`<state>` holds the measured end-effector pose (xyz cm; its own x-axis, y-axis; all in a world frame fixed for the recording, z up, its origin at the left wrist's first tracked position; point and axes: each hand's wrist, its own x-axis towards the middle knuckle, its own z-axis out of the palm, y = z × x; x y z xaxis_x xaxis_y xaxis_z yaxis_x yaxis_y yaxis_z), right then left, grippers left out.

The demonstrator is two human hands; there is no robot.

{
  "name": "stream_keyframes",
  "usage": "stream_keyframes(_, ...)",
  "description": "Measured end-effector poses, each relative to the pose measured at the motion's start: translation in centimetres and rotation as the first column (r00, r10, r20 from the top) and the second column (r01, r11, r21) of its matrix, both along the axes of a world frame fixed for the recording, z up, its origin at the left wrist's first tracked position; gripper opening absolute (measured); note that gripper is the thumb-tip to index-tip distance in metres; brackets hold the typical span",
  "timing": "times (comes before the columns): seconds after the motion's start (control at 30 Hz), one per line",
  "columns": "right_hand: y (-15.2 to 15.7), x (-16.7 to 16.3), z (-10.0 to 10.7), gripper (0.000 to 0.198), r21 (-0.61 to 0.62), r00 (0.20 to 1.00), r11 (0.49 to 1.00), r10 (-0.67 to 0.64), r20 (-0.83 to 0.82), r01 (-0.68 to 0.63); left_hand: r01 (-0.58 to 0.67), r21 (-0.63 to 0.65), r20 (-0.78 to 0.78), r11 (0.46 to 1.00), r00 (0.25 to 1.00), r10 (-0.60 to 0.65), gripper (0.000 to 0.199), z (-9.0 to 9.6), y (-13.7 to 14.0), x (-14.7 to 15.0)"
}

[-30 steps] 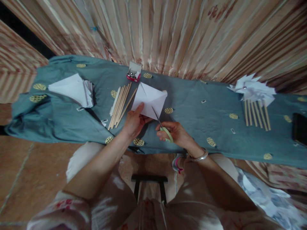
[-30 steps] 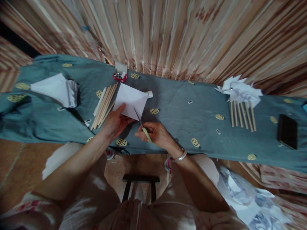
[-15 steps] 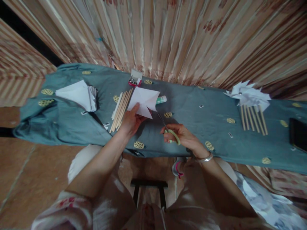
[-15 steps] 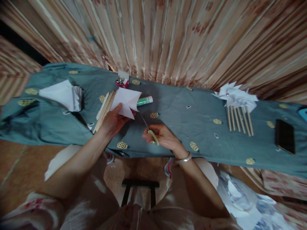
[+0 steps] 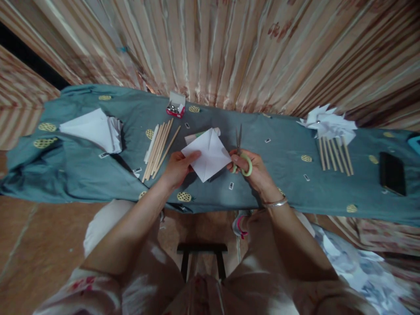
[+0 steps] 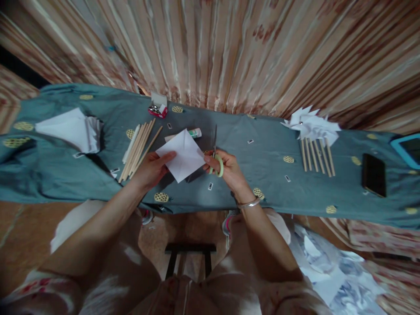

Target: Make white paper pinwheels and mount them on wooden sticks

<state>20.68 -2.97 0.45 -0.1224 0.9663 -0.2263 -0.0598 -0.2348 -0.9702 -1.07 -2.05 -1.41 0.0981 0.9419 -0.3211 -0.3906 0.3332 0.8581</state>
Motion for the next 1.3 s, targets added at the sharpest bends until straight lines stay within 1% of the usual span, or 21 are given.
stream_keyframes(0.07,0.1,-0.2,0.0,0.051,-0.012,1.000,1.000,0.004,0.017,-0.004,0.039,0.015,-0.047,0.999,0.998,-0.038,0.037,-0.3,-0.1,0.0)
stream_keyframes(0.17,0.0,-0.3,-0.2,0.044,-0.017,0.999,0.999,0.044,0.027,-0.043,0.079,0.020,-0.103,0.997,0.992,-0.076,0.035,-0.7,-0.2,-0.2)
stream_keyframes(0.3,-0.1,-0.3,-0.7,0.043,-0.027,0.997,0.997,0.076,0.007,-0.076,0.092,0.014,-0.104,0.996,0.990,-0.090,0.037,-0.9,-0.1,-0.2)
stream_keyframes(0.4,-0.1,-0.5,-1.1,0.044,-0.002,0.998,0.998,0.058,0.001,-0.058,0.100,0.001,-0.018,0.995,0.995,-0.100,0.042,-0.7,-0.1,-0.1)
stream_keyframes(0.5,-0.1,-1.1,-1.3,0.047,0.011,0.999,1.000,-0.027,-0.019,0.028,0.115,-0.003,0.160,0.993,0.981,-0.113,0.052,-0.1,-0.5,0.4)
stream_keyframes(0.57,-0.2,-1.7,-1.3,0.048,0.011,0.996,0.996,-0.086,-0.026,0.087,0.129,-0.011,0.250,0.992,0.961,-0.122,0.057,0.4,-1.1,0.8)
stream_keyframes(0.67,-0.4,-2.4,-1.4,0.048,0.015,0.991,0.991,-0.130,-0.020,0.130,0.114,-0.049,0.284,0.992,0.954,-0.095,0.050,1.0,-2.0,1.6)
stream_keyframes(0.8,-0.6,-3.1,-1.7,0.050,0.012,0.992,0.992,-0.123,-0.005,0.123,0.093,-0.021,0.196,0.995,0.977,-0.087,0.038,1.2,-2.5,2.4)
stream_keyframes(1.0,-1.0,-3.7,-1.8,0.051,0.024,0.998,0.998,-0.061,-0.019,0.061,-0.031,0.000,0.081,1.000,0.996,0.031,0.038,0.5,-2.4,3.1)
stream_keyframes(1.17,-1.1,-4.0,-1.6,0.055,0.008,0.998,0.998,-0.055,-0.022,0.055,-0.103,0.020,0.006,0.994,0.995,0.103,0.034,-0.1,-2.3,3.2)
stream_keyframes(1.23,-1.2,-3.9,-1.3,0.054,-0.009,1.000,1.000,-0.024,-0.018,0.024,-0.128,0.057,-0.013,0.990,0.992,0.129,0.031,0.0,-2.0,2.9)
stream_keyframes(1.3,-1.4,-3.6,-0.9,0.052,-0.024,0.999,0.999,0.039,-0.011,-0.039,-0.162,0.098,-0.044,0.982,0.985,0.166,0.026,0.2,-1.5,2.4)
